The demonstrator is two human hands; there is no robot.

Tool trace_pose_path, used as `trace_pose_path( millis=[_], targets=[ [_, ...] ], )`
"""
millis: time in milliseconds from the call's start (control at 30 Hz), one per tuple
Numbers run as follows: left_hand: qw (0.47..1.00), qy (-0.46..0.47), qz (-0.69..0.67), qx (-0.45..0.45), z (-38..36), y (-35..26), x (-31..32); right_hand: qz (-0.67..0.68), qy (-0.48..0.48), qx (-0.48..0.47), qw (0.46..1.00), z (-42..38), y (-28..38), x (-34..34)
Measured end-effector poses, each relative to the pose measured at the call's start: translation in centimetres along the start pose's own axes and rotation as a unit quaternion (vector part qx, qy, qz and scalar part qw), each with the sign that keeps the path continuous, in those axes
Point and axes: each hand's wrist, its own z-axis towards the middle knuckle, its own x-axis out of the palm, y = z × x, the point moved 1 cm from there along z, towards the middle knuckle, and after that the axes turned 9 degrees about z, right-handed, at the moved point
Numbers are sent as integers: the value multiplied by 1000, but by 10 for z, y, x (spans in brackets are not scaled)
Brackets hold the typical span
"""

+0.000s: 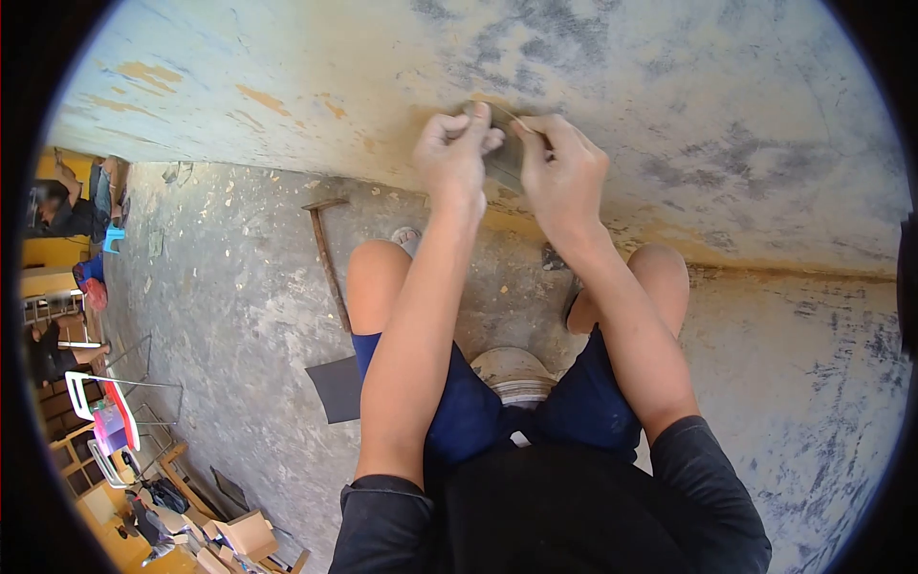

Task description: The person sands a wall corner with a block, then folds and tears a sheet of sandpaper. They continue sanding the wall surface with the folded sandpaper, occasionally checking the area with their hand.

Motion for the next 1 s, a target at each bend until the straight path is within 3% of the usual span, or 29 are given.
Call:
trace_pose_path(
  millis=[33, 100, 233, 300, 400, 500, 633, 767, 833, 1000],
  targets=[
    [1000, 4, 21, -20, -5, 4, 4, 1, -1, -2, 1000, -1, 3, -8],
    [1000, 10, 14, -20, -9, 7, 10, -20, 5, 115, 993, 1, 8, -19],
    [1000, 1, 26, -6, -1, 0, -1, -3, -6, 67, 998, 0, 4, 1],
    [999, -17, 30, 9, 4, -4, -4, -1, -6, -17, 1000, 4, 0, 15],
    [999, -46, -23, 7, 7, -2, -6, 13, -7, -3, 1000, 4, -4, 14],
    [998, -2, -55, 3, 4, 1, -4, -1, 1, 13, 1000, 1, 1, 0],
    [999, 18, 33, -10, -9, 1, 7, -25, -24, 89, 995, 0, 2, -15],
    [998, -28, 43, 29, 1, -10, -2, -5, -18, 60, 998, 1, 6, 9],
    [999, -37, 19, 31, 6, -11, -5, 28, -17, -5, 999, 3, 3, 20],
    [1000, -10, -12, 7, 0, -2, 1, -5, -7, 31, 999, 1, 8, -6]
  ],
)
